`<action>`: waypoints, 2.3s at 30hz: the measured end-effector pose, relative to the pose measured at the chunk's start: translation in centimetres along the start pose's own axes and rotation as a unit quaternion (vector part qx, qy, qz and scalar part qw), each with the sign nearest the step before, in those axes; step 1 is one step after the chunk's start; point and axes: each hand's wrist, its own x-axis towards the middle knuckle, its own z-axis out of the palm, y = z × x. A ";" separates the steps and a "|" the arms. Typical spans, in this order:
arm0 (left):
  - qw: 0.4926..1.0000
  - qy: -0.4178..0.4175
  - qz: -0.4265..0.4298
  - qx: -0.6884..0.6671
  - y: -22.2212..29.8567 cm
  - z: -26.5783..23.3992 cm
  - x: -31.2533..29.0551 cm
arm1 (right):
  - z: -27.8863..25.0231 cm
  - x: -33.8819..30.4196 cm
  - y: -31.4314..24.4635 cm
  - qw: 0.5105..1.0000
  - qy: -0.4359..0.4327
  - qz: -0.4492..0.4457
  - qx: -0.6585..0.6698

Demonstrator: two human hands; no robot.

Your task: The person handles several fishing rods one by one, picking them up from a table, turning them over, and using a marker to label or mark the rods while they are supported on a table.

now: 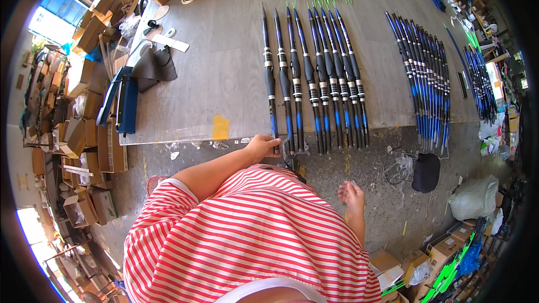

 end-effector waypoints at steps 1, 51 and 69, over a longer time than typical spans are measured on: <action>1.000 -0.006 -0.007 -0.016 -0.4 -0.1 0.5 | -0.2 0.2 -0.3 1.000 0.006 0.001 0.000; 0.922 -0.163 0.252 -0.244 11.6 -1.5 -9.8 | 9.7 -4.9 -8.3 0.896 -0.162 -0.267 0.316; 0.905 -0.188 0.169 0.343 13.0 -12.5 -12.7 | 13.1 -7.2 -10.8 0.941 -0.139 -0.251 0.179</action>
